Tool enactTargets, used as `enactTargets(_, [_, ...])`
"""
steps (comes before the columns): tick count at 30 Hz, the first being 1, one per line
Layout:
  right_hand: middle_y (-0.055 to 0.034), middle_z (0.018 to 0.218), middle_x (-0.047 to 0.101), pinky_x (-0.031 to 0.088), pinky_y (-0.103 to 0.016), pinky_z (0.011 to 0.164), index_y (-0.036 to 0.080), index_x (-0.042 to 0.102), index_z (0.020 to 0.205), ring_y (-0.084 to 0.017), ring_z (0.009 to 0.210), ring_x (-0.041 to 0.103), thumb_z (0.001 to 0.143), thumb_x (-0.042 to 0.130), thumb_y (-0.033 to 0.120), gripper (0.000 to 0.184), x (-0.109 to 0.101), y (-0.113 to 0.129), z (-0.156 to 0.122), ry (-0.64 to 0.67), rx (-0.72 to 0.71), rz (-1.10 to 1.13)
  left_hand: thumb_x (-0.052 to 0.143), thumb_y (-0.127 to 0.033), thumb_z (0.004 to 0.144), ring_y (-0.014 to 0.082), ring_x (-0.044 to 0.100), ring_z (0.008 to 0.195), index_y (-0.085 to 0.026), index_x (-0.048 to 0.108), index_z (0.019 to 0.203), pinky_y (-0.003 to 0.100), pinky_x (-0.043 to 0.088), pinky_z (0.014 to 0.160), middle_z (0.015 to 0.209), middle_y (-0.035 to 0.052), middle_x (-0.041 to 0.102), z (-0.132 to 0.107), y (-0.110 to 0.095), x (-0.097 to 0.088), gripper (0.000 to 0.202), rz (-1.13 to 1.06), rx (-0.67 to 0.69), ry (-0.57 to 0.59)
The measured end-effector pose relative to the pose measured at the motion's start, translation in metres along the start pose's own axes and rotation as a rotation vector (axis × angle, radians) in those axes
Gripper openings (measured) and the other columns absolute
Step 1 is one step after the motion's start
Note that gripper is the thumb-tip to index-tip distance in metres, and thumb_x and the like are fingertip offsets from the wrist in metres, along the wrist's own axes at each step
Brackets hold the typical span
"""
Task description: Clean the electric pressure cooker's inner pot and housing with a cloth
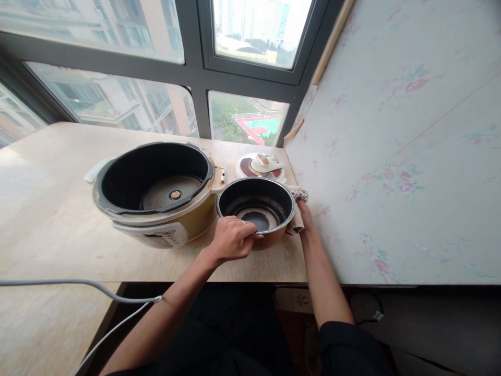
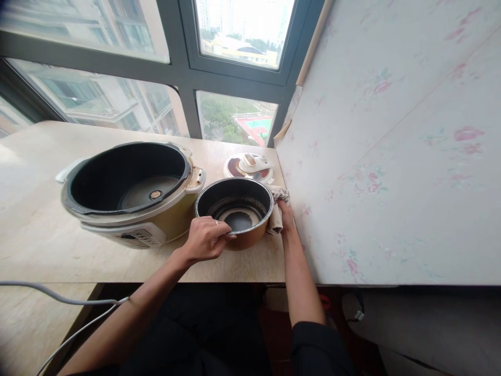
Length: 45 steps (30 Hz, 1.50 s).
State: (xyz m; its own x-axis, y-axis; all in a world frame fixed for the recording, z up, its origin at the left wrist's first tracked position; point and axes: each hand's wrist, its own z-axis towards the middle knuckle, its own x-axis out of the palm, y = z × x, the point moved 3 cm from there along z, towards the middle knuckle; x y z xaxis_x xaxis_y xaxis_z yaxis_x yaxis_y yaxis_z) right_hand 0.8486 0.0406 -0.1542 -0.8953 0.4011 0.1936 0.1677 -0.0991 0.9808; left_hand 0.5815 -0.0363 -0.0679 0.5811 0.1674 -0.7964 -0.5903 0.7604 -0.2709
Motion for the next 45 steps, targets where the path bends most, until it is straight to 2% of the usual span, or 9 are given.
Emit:
enactTargets(6, [-0.0052,0.087,0.072,0.058,-0.037,0.077,0.012,0.067,0.104,-0.020,0.075,0.067,0.068,0.077,0.044,0.049,-0.014,-0.004,-0.032,0.021,0.158,0.095,0.049,-0.020,0.091,0.0117,0.053,0.055,-0.018,0.055,0.072,0.031,0.029,0.059,0.060,-0.0015,0.058,-0.025,-0.004,0.000,0.020,0.000,0.166,0.011])
enactTargets(12, [-0.0052,0.094,0.073,0.056,-0.039,0.087,0.013,0.068,0.101,-0.021,0.084,0.069,0.067,0.079,0.041,0.045,-0.025,-0.012,-0.064,-0.082,0.127,0.177,0.046,-0.023,0.096,0.0117,0.049,0.056,-0.018,0.052,0.070,0.033,0.029,0.059,0.061,-0.0008,0.056,-0.034,-0.005,0.000,0.027,0.059,0.259,0.070])
enactTargets(22, [-0.0055,0.094,0.072,0.055,-0.035,0.080,0.013,0.066,0.099,-0.019,0.081,0.067,0.068,0.078,0.040,0.042,-0.037,-0.022,-0.089,-0.158,0.118,0.206,0.043,-0.022,0.098,0.0125,0.051,0.058,-0.018,0.050,0.070,0.033,0.030,0.062,0.063,-0.0007,0.059,-0.040,-0.005,0.000,0.029,0.092,0.336,0.152])
enactTargets(28, [-0.0058,0.096,0.072,0.053,-0.033,0.081,0.013,0.068,0.099,-0.019,0.085,0.067,0.068,0.079,0.037,0.041,-0.036,-0.014,-0.097,-0.198,0.071,0.205,0.055,-0.027,0.096,0.0192,0.062,0.078,-0.016,0.062,0.090,0.035,0.038,0.074,0.081,0.0046,0.068,-0.038,-0.024,-0.008,0.014,0.162,0.177,0.365])
enactTargets(31, [-0.0074,0.097,0.072,0.054,-0.035,0.083,0.012,0.070,0.097,-0.020,0.088,0.067,0.065,0.082,0.036,0.042,-0.034,-0.008,-0.104,-0.276,0.011,0.211,0.073,-0.043,0.085,0.0284,0.062,0.111,-0.005,0.051,0.134,0.038,0.042,0.091,0.120,0.0165,0.067,-0.032,-0.057,-0.002,0.065,0.158,0.077,0.377])
enactTargets(33, [-0.0076,0.096,0.072,0.054,-0.036,0.083,0.012,0.070,0.095,-0.021,0.087,0.067,0.064,0.082,0.035,0.040,-0.033,-0.007,-0.110,-0.317,-0.022,0.211,0.072,-0.046,0.086,0.0298,0.062,0.113,-0.001,0.045,0.140,0.039,0.044,0.090,0.128,0.0208,0.064,-0.025,-0.078,0.012,0.076,0.182,0.026,0.361])
enactTargets(35, [-0.0068,0.095,0.072,0.055,-0.038,0.085,0.012,0.070,0.093,-0.020,0.085,0.067,0.064,0.082,0.034,0.038,-0.032,-0.006,-0.117,-0.325,-0.055,0.222,0.064,-0.037,0.094,0.0270,0.067,0.096,-0.002,0.049,0.138,0.037,0.045,0.073,0.115,0.0181,0.069,-0.019,-0.090,0.030,0.058,0.245,-0.051,0.362])
enactTargets(38, [-0.0057,0.097,0.072,0.053,-0.041,0.095,0.014,0.071,0.097,-0.019,0.088,0.068,0.067,0.080,0.030,0.036,-0.033,-0.006,-0.124,-0.286,-0.116,0.237,0.049,-0.023,0.101,0.0228,0.068,0.071,-0.011,0.065,0.109,0.035,0.032,0.054,0.080,0.0075,0.071,-0.011,-0.093,0.048,0.020,0.254,-0.113,0.397])
enactTargets(45, [-0.0100,0.127,0.067,0.042,-0.047,0.112,0.016,0.066,0.128,-0.026,0.119,0.063,0.073,0.079,0.029,0.058,-0.031,0.017,-0.149,-0.173,-0.312,0.089,0.049,-0.027,0.101,0.0145,0.059,0.051,-0.018,0.062,0.074,0.033,0.029,0.054,0.056,-0.0004,0.061,0.002,-0.070,0.011,0.032,0.224,0.052,-0.069])
